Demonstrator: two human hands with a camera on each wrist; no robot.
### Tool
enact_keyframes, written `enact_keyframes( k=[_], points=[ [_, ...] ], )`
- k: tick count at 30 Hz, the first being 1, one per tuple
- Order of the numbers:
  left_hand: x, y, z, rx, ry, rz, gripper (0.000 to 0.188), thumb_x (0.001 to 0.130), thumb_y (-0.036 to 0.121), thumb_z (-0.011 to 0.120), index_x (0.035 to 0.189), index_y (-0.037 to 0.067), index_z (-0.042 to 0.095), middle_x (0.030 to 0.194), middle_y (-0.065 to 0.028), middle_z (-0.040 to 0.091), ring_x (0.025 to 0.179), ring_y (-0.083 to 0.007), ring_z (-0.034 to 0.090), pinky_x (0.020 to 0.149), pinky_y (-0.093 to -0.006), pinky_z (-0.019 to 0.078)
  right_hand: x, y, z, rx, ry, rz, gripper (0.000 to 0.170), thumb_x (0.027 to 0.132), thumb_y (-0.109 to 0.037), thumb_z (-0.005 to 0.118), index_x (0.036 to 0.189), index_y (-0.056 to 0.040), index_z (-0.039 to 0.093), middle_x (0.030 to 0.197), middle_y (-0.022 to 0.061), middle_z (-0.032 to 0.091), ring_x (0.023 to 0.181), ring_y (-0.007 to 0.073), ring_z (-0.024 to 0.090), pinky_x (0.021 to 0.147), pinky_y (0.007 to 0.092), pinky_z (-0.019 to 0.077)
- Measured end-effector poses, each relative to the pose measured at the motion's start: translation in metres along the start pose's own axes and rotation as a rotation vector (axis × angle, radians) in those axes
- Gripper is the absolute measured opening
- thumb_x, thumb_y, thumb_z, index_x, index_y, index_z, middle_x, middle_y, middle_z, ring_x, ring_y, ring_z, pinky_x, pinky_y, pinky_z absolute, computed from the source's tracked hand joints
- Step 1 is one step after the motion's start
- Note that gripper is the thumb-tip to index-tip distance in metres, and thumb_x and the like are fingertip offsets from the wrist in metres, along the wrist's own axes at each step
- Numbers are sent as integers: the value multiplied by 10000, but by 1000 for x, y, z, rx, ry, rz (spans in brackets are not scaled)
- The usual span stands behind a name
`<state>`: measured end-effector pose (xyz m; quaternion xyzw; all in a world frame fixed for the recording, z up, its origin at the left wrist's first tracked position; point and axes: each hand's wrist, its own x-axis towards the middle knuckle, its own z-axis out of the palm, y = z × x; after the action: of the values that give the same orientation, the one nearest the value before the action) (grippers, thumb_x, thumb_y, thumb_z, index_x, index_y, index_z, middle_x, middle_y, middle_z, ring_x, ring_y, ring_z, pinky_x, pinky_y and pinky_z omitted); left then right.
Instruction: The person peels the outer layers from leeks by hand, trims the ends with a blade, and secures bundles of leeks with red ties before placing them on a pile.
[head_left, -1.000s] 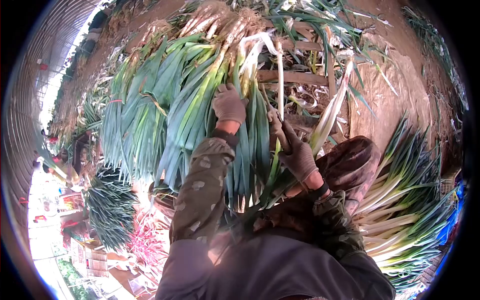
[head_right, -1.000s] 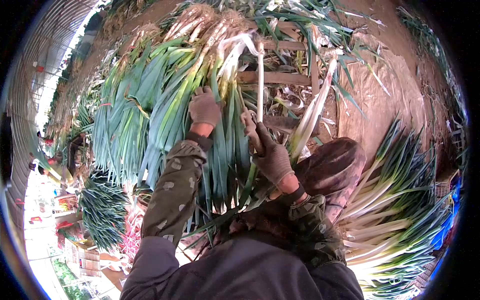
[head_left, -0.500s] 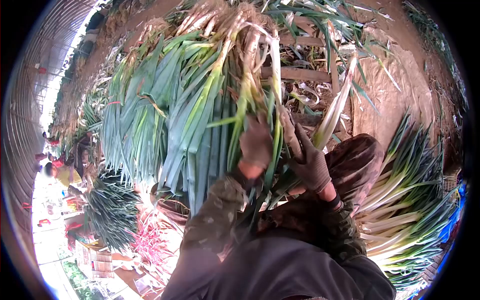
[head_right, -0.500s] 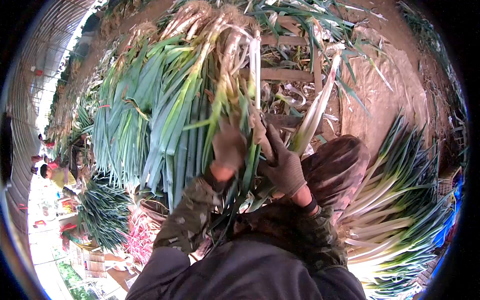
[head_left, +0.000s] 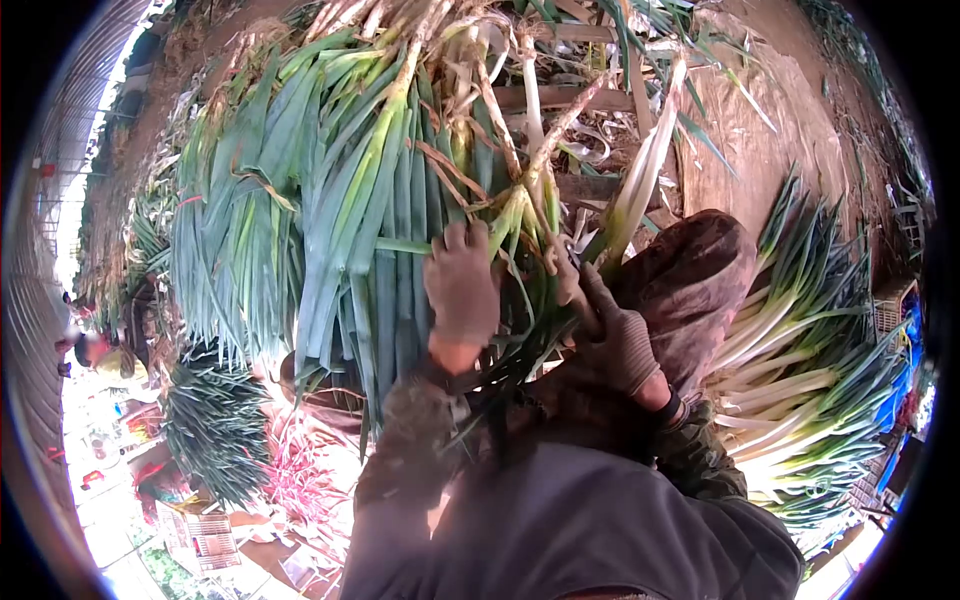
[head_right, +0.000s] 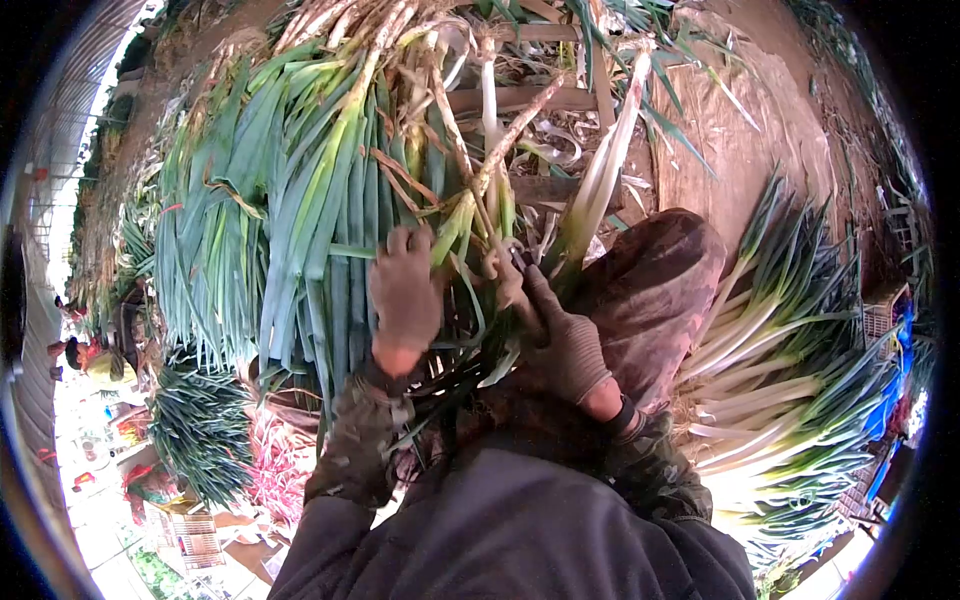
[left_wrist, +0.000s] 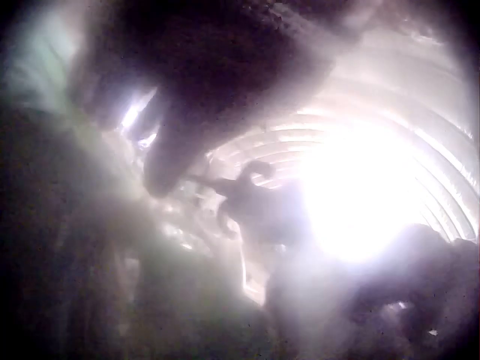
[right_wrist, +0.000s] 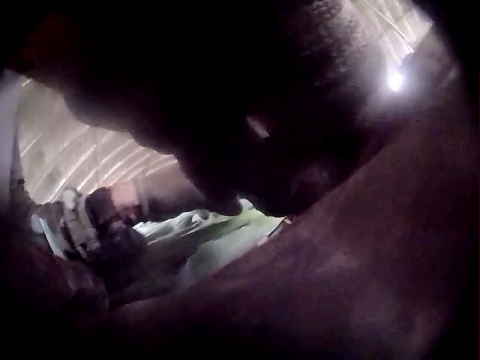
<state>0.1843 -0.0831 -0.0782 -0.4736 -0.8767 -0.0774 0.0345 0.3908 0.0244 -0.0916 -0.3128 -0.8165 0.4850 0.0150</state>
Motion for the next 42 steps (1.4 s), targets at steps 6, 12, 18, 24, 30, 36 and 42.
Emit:
enact_keyframes(
  k=[6,12,18,24,30,36,42],
  points=[
    [31,-5,28,-224,-485,-144,420,812,269,740,1128,33,595,929,-197,704,921,-347,690,790,-471,526,-9,4,-6,73,150,-36,912,756,-96,722,1552,-115,277,872,308,638,806,470,655,672,485,521],
    [-23,43,49,-858,-89,-271,341,810,277,690,1056,73,571,868,-191,680,829,-419,659,707,-517,494,-12,6,-10,130,265,-94,897,756,-68,708,1547,-103,286,860,308,636,795,465,661,662,464,525],
    [44,50,58,-648,63,-312,350,803,231,732,1031,15,578,908,-208,685,853,-419,662,737,-465,516,-16,5,-14,75,257,-115,839,776,-73,661,1540,-121,318,795,295,625,749,461,657,630,472,509],
    [55,41,101,-727,26,-277,399,775,203,766,1071,1,588,941,-238,682,907,-446,646,770,-484,509,-30,4,-11,8,41,81,911,756,-109,735,1552,-142,292,912,289,654,831,449,667,698,446,520],
    [38,33,126,-874,-73,-298,350,758,113,769,1021,-46,603,852,-145,691,791,-245,676,729,-362,523,-47,6,-16,2,-62,119,992,718,-247,822,1547,-141,288,988,284,661,908,460,647,746,487,515],
    [37,29,122,-889,-83,-258,288,790,84,715,1016,-54,603,864,-156,688,793,-245,677,729,-363,524,-48,9,-16,-85,-6,32,910,779,-273,776,1539,-152,292,947,263,669,865,449,653,707,502,514],
    [37,28,117,-816,-71,-195,296,836,127,702,1050,-54,605,903,-203,689,842,-308,686,745,-394,513,-10,17,-11,-247,80,-90,768,855,-245,674,1525,-159,309,780,251,651,718,453,638,615,538,486]
  ],
)
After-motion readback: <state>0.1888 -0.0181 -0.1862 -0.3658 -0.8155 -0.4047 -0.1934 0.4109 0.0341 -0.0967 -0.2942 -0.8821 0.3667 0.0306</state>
